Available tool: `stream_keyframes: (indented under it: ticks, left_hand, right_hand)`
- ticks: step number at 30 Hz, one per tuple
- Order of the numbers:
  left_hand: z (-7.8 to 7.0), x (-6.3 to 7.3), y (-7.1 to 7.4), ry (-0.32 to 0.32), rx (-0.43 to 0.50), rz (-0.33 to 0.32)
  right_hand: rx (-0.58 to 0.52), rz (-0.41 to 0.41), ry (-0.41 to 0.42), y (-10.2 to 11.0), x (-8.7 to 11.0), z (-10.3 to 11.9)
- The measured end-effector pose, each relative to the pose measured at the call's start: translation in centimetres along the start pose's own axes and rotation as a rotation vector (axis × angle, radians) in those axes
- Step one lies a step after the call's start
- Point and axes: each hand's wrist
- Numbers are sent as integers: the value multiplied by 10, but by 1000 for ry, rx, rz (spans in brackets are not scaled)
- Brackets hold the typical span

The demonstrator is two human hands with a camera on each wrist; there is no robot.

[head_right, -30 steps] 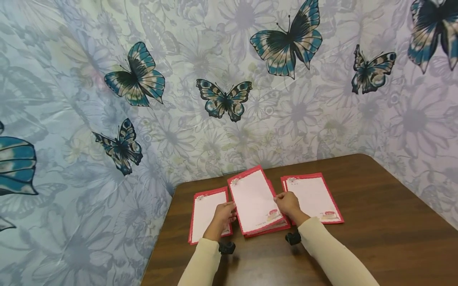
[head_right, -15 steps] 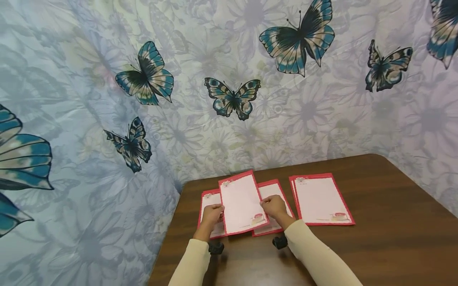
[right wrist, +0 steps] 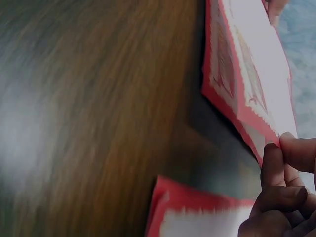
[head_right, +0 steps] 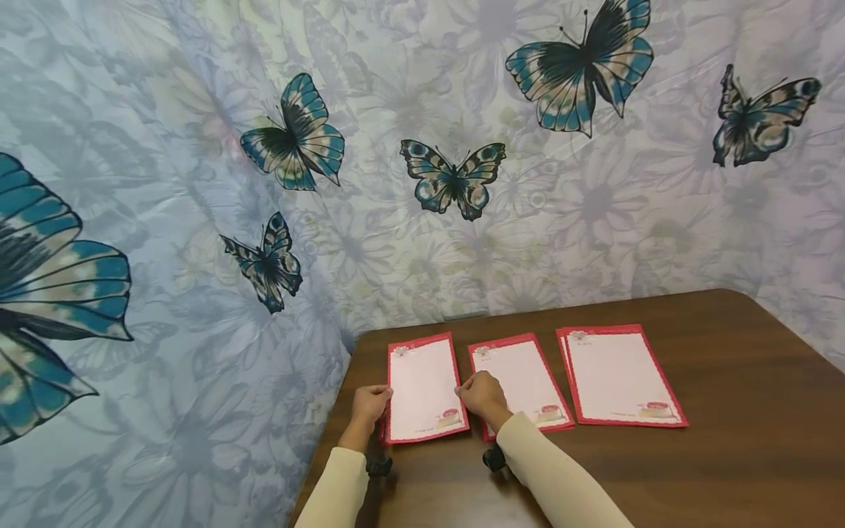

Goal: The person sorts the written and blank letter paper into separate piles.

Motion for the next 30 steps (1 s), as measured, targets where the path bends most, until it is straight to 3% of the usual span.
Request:
stream_keyframes:
  ticks: [7,16,30]
  left_hand:
    - [10,-5,2,-17,-101,-54]
    - [15,-14,5,-52,-161,-96]
    - [19,-18,-1,-57,-219,-103]
  right_hand:
    - [90,28,-29,-17,-5,4]
    - [180,99,-60,-24,-5,8]
    - [247,104,-76,-28,-10,5]
Point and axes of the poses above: each hand's wrist, its own x-axis away from the middle knuckle, its own y-axis out of the back of the hand, z = x × y, and after that the axes turned 3 degrees about -y, right-handed
